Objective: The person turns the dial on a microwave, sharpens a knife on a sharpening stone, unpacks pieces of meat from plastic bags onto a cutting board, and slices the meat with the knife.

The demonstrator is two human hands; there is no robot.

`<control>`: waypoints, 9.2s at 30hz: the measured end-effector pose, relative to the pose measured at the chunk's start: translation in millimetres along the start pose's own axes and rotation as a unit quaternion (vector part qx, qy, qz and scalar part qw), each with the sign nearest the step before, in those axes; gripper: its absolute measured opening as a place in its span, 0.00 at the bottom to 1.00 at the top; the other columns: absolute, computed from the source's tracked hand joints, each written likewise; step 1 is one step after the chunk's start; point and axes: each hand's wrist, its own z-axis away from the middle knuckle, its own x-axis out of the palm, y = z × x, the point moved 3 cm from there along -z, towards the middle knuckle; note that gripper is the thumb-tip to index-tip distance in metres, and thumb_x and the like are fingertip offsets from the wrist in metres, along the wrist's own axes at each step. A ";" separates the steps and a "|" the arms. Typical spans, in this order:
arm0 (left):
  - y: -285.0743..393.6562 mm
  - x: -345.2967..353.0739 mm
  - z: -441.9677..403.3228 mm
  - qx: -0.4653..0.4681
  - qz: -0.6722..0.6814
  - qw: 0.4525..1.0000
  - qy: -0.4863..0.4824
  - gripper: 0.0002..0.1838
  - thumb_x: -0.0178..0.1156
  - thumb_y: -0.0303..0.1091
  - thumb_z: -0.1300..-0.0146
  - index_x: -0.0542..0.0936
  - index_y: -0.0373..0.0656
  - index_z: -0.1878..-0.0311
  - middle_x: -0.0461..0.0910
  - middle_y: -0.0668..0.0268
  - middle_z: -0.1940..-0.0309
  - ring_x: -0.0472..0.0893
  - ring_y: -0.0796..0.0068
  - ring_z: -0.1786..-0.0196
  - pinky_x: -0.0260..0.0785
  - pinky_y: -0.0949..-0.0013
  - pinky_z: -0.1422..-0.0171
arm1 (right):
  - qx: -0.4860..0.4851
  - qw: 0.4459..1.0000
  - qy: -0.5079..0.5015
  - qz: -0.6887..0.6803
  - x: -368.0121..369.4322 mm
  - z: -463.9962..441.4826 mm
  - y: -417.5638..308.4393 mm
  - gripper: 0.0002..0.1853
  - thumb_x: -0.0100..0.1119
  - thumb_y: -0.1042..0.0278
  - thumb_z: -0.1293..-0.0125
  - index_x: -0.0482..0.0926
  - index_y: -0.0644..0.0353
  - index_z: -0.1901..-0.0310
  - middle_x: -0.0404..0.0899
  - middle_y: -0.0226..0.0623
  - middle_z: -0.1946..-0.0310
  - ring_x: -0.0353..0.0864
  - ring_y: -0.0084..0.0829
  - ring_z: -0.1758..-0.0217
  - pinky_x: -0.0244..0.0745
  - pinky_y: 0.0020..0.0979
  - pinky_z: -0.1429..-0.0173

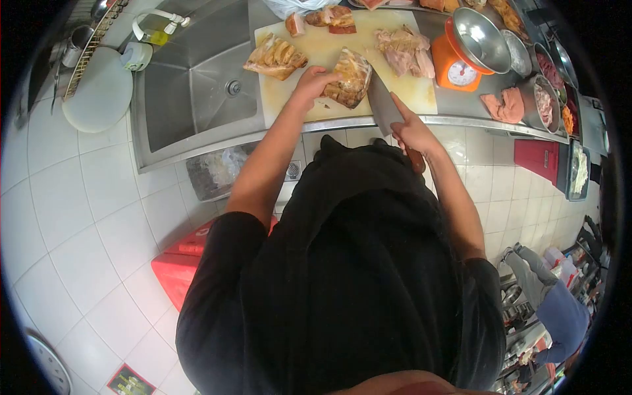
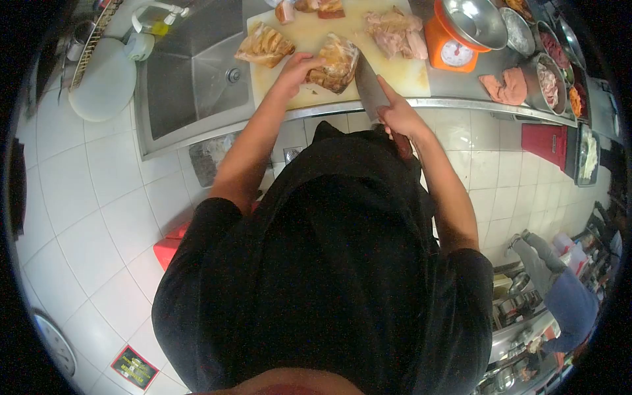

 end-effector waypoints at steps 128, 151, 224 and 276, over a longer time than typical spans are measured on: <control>-10.4 6.5 32.7 0.494 -0.283 0.815 0.106 0.28 0.75 0.45 0.47 0.80 0.40 0.48 0.70 0.44 0.39 0.71 0.39 0.39 0.68 0.44 0.34 | 0.001 0.826 0.001 0.563 80.1 -70.2 -147.9 0.19 0.61 0.71 0.37 0.79 0.78 0.49 0.86 0.64 0.59 0.90 0.52 0.56 0.85 0.45 0.56; -9.2 15.2 54.2 0.478 -0.352 0.799 0.097 0.28 0.76 0.40 0.50 0.78 0.37 0.48 0.66 0.41 0.35 0.67 0.37 0.34 0.65 0.44 0.31 | -0.024 0.872 0.061 0.485 69.5 -55.0 -84.4 0.18 0.53 0.75 0.35 0.70 0.71 0.44 0.85 0.64 0.54 0.87 0.57 0.47 0.81 0.52 0.45; 54.6 119.0 39.2 0.178 -0.560 0.795 0.150 0.50 0.72 0.42 0.49 0.59 0.48 0.24 0.75 0.43 0.42 0.79 0.40 0.40 0.74 0.47 0.36 | -0.089 0.938 -0.014 0.335 -126.6 -1.4 33.3 0.17 0.54 0.75 0.36 0.72 0.68 0.46 0.83 0.63 0.50 0.82 0.60 0.43 0.75 0.55 0.39; 250.0 348.4 -36.3 0.522 -0.590 0.608 -0.091 0.46 0.73 0.53 0.49 0.69 0.51 0.26 0.80 0.49 0.41 0.80 0.48 0.38 0.74 0.51 0.34 | -0.087 0.964 0.004 0.249 -118.6 5.3 37.3 0.20 0.55 0.76 0.36 0.74 0.70 0.42 0.83 0.59 0.48 0.84 0.55 0.43 0.79 0.51 0.41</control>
